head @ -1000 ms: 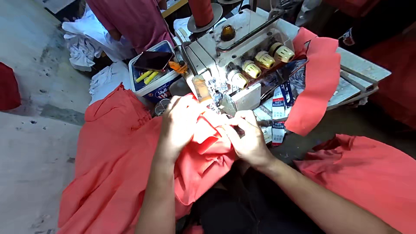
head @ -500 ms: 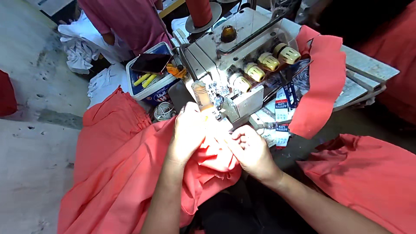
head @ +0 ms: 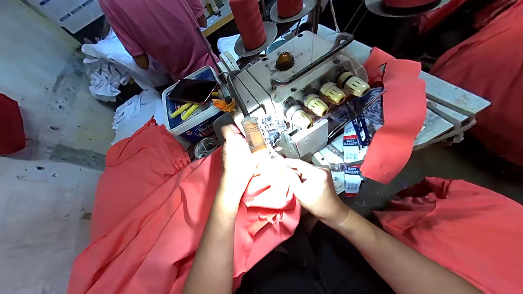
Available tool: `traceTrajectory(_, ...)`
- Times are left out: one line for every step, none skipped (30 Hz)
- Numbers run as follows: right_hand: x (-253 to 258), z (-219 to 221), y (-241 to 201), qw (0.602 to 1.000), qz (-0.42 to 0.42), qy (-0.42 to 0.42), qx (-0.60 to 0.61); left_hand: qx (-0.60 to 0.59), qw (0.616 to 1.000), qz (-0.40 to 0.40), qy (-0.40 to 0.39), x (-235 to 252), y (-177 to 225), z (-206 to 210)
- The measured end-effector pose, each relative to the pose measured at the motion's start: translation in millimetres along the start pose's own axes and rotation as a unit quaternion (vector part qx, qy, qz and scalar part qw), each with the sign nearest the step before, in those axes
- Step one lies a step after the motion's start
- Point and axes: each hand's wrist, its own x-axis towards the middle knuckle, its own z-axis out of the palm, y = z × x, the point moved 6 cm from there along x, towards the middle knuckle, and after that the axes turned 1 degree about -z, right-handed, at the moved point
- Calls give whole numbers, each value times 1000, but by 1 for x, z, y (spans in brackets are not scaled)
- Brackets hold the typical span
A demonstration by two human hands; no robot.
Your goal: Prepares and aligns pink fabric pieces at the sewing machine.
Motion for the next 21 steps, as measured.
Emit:
traceTrajectory(1,-1,0,1000,-5,-2,-4,1,1000,1,4,1,0,0)
traceTrajectory(2,-1,0,1000,-4,-6,-10,1,1000,-1,7,2,-1,0)
traceTrajectory(2,0,-1,1000,2,-13,-12,-1,1000,-6,5,2,-1,0)
traceTrajectory(1,0,-1,1000,10,-20,-11,-1,1000,-12,2,2,-2,1)
traceTrajectory(2,0,-1,999,15,-28,-6,-3,1000,-15,4,3,0,1)
traceTrajectory(4,-1,-2,999,16,-31,-2,0,1000,-12,13,3,6,-3)
traceTrajectory(6,-1,-3,999,16,-31,-2,5,1000,-9,13,3,11,-6)
traceTrajectory(8,-1,-3,1000,13,-28,-5,13,1000,-8,8,3,16,-9)
traceTrajectory(9,-2,-4,1000,12,-28,-7,15,1000,-8,6,2,19,-12)
traceTrajectory(9,-2,-4,1000,8,-23,-13,10,1000,-1,13,0,18,-14)
traceTrajectory(9,-2,-4,1000,8,-24,-17,1,1000,5,24,-2,17,-15)
traceTrajectory(8,-2,-5,999,14,-32,-20,-3,999,12,33,-6,17,-18)
traceTrajectory(9,-3,-5,999,22,-40,-19,-1,999,17,41,-12,18,-21)
traceTrajectory(10,-3,-5,999,27,-43,-18,16,997,38,65,-20,19,-27)
traceTrajectory(10,-3,-5,998,29,-47,-16,55,990,82,103,-33,22,-33)
traceTrajectory(11,-3,-5,998,32,-51,-11,104,973,145,149,-48,24,-39)
traceTrajectory(11,-3,-5,998,33,-51,-6,135,958,198,161,-64,22,-43)
traceTrajectory(11,-4,-4,998,30,-48,-2,154,952,230,131,-78,16,-43)
traceTrajectory(10,-4,-4,999,27,-43,0,180,949,246,83,-89,8,-40)
traceTrajectory(10,-3,-3,999,27,-39,3,198,945,256,43,-98,1,-35)
traceTrajectory(8,-3,-2,999,29,-39,10,206,938,277,32,-103,-6,-30)
